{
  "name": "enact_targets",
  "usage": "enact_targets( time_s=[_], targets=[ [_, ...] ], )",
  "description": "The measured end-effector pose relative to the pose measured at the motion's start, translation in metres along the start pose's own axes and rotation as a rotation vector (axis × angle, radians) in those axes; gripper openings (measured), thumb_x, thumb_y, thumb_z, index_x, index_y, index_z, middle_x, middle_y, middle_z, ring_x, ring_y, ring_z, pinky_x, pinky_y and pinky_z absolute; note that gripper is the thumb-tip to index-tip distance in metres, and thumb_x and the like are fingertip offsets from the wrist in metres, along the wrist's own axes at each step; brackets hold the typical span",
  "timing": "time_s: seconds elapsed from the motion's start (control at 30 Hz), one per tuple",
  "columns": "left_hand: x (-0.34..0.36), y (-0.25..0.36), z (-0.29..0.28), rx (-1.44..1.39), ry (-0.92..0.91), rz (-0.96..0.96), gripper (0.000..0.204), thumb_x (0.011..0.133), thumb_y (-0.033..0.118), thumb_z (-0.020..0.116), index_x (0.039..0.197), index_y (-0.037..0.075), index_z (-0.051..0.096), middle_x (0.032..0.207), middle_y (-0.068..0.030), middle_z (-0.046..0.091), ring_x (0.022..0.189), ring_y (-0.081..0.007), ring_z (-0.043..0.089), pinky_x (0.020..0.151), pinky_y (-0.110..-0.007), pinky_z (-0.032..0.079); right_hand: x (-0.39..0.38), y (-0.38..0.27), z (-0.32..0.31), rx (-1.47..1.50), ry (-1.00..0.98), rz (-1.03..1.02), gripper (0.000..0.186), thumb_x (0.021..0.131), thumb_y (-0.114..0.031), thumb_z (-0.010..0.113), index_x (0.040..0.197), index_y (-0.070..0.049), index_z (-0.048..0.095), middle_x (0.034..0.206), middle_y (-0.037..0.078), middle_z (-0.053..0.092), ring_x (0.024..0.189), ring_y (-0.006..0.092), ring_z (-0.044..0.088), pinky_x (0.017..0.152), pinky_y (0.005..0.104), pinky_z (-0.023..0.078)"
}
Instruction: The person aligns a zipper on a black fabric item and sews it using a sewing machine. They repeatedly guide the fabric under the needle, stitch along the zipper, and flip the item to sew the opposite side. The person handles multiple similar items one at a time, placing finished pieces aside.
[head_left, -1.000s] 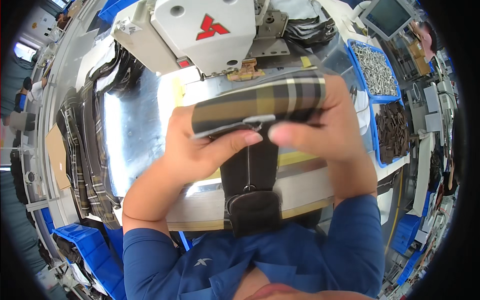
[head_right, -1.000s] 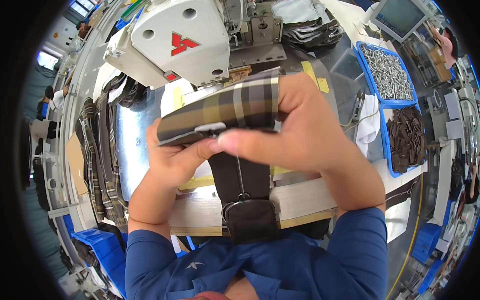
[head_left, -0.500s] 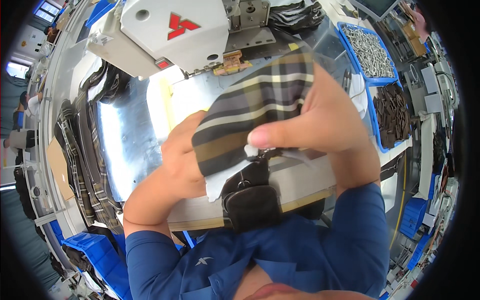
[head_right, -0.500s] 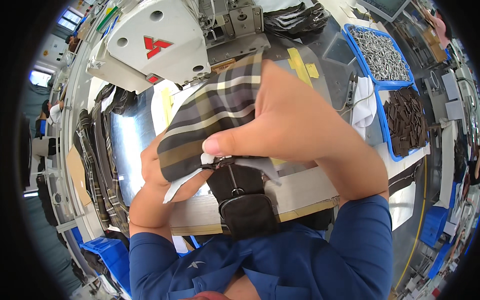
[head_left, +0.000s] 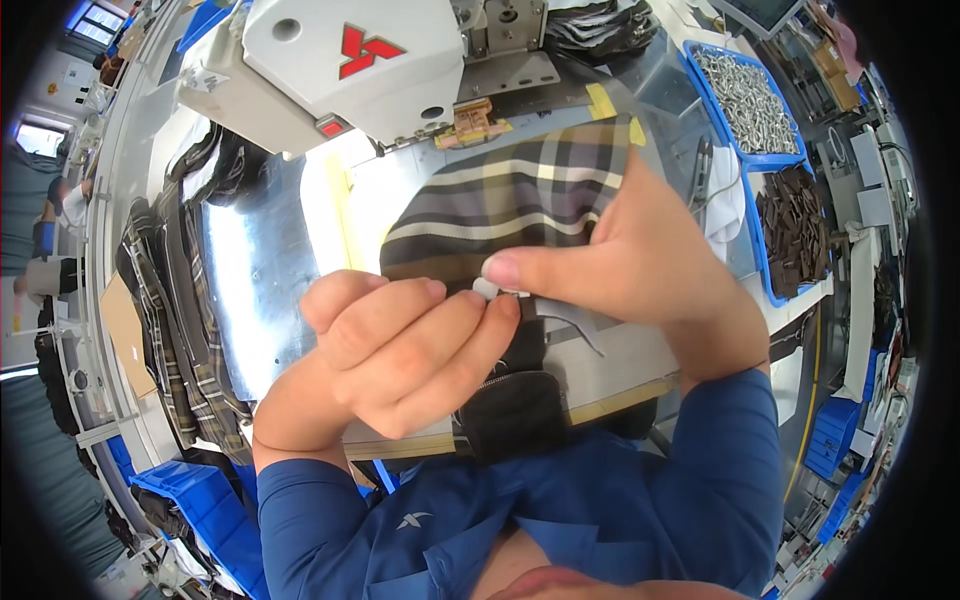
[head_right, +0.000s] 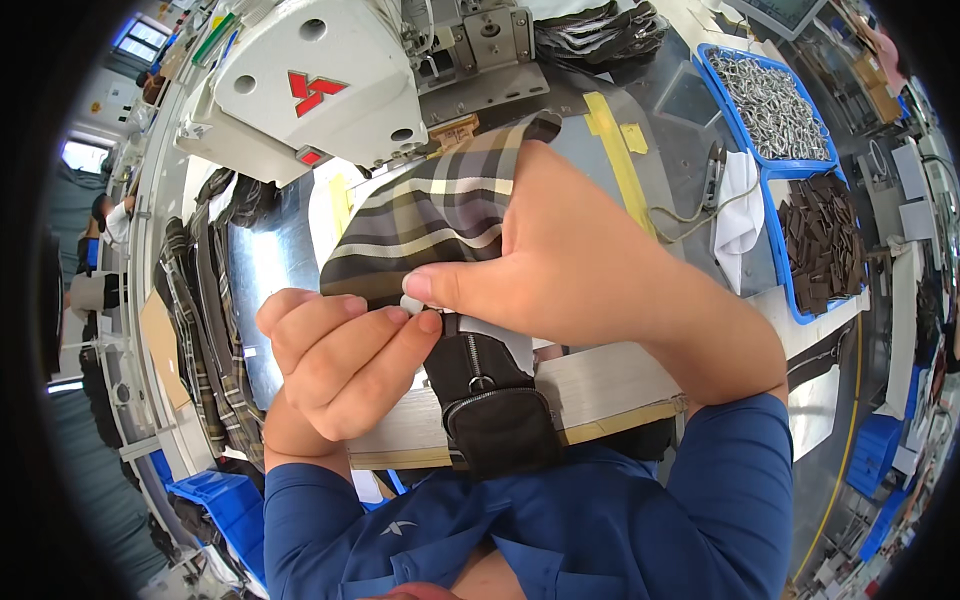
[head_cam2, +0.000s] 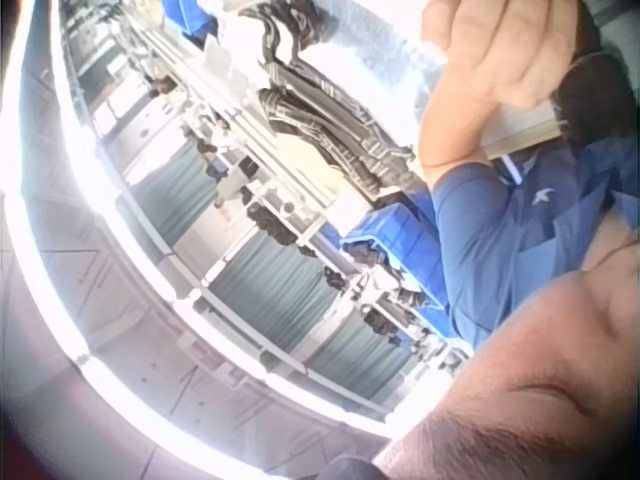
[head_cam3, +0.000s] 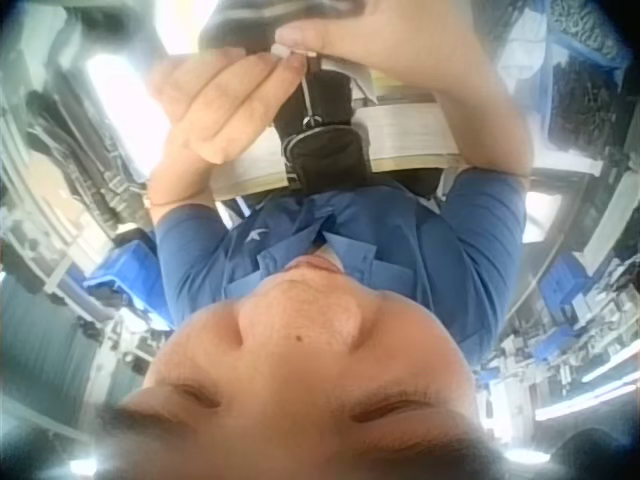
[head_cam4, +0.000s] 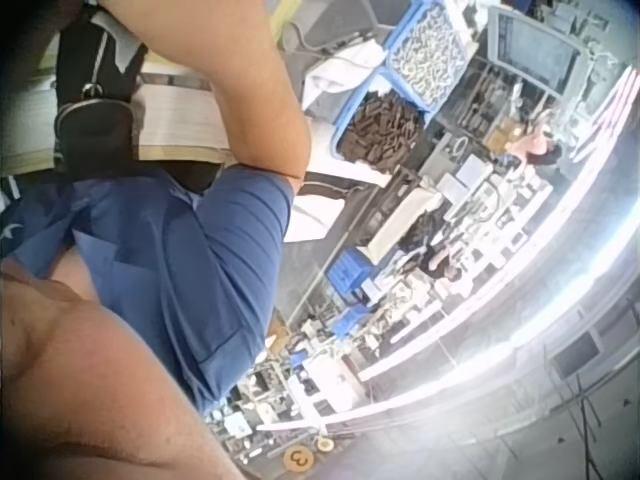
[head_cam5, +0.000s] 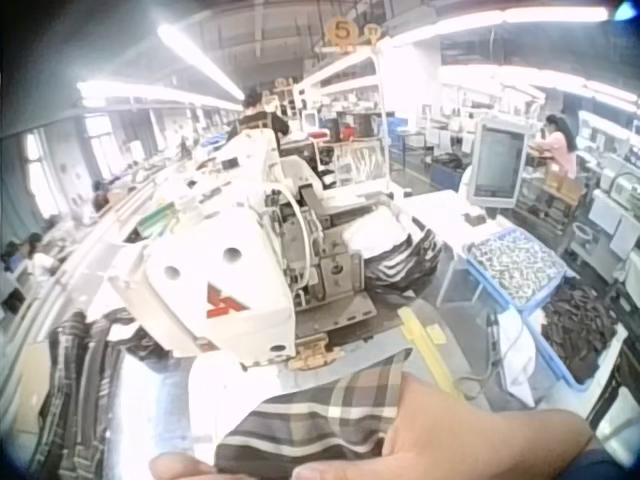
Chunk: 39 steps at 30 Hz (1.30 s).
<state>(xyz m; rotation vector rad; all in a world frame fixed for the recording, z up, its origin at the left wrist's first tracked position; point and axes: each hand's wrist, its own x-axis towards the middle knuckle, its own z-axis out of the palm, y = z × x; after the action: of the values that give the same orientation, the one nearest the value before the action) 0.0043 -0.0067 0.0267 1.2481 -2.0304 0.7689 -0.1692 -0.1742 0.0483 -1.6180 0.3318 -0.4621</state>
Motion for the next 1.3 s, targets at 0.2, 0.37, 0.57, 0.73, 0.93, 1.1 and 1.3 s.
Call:
enact_targets(
  time_s=[0.2,0.37,0.57,0.73,0.93,1.1,1.3],
  targets=[
    [0.003,0.004,-0.001,0.061,0.034,0.075,0.028,0.067,0.015,0.077,0.094,0.016,0.083,0.100,0.0053,0.068,0.096,-0.0159,0.058,0.076,-0.031,0.038,-0.005,-0.011,-0.003,-0.138,-0.089,0.014,0.063,0.082,0.002,0.089,0.138,0.001,0.062,0.126,0.007,0.072,0.116,0.0151,0.066,0.103,0.0337,0.053],
    [0.005,0.007,0.001,0.110,0.028,0.166,0.028,0.063,0.013,0.075,0.090,0.011,0.082,0.094,0.0029,0.068,0.092,-0.0155,0.058,0.069,-0.031,0.035,-0.007,-0.008,0.001,-0.152,-0.051,0.030,0.060,0.083,0.003,0.088,0.137,0.001,0.062,0.125,0.007,0.072,0.116,0.0147,0.065,0.103,0.0339,0.053],
    [0.000,0.001,0.007,0.062,0.150,0.253,0.025,0.061,0.012,0.073,0.084,0.008,0.082,0.082,0.0008,0.065,0.082,-0.0153,0.057,0.066,-0.032,0.033,-0.003,-0.010,0.008,-0.116,-0.048,0.047,0.055,0.085,-0.001,0.087,0.134,0.000,0.063,0.118,0.005,0.070,0.107,0.0139,0.063,0.095,0.0333,0.053],
    [0.000,-0.004,0.006,0.099,0.155,0.316,0.022,0.063,0.009,0.075,0.084,0.007,0.081,0.081,-0.0004,0.066,0.086,-0.0169,0.065,0.065,-0.030,0.036,0.001,0.010,0.013,-0.023,0.039,-0.045,0.035,0.085,-0.012,0.086,0.114,-0.001,0.070,0.087,0.001,0.063,0.073,0.0111,0.052,0.065,0.0309,0.047],
    [-0.001,-0.003,0.012,-0.137,0.122,0.190,0.017,0.071,-0.013,0.078,0.080,0.001,0.076,0.082,-0.0060,0.061,0.085,-0.0228,0.073,0.066,-0.033,0.049,0.003,0.007,0.013,-0.003,0.049,0.012,0.045,0.086,-0.013,0.086,0.124,-0.001,0.067,0.091,0.004,0.070,0.080,0.0097,0.062,0.072,0.0304,0.052],
    [0.007,-0.008,-0.002,-0.169,0.059,0.060,0.016,0.076,-0.014,0.081,0.087,-0.006,0.073,0.086,-0.0068,0.059,0.086,-0.0276,0.076,0.064,-0.036,0.053,0.000,-0.019,0.007,0.130,0.073,0.085,0.083,0.084,-0.005,0.083,0.156,0.000,0.041,0.112,0.007,0.075,0.095,0.0104,0.068,0.088,0.0293,0.054],
    [0.007,-0.008,-0.010,-0.190,0.038,-0.011,0.024,0.077,-0.010,0.083,0.099,-0.007,0.073,0.087,-0.0080,0.061,0.090,-0.0301,0.076,0.070,-0.038,0.057,-0.007,-0.021,-0.003,-0.313,0.035,-0.215,0.059,0.074,0.003,0.081,0.131,-0.004,0.066,0.090,0.004,0.073,0.077,0.0127,0.064,0.074,0.0289,0.051]
  ],
)
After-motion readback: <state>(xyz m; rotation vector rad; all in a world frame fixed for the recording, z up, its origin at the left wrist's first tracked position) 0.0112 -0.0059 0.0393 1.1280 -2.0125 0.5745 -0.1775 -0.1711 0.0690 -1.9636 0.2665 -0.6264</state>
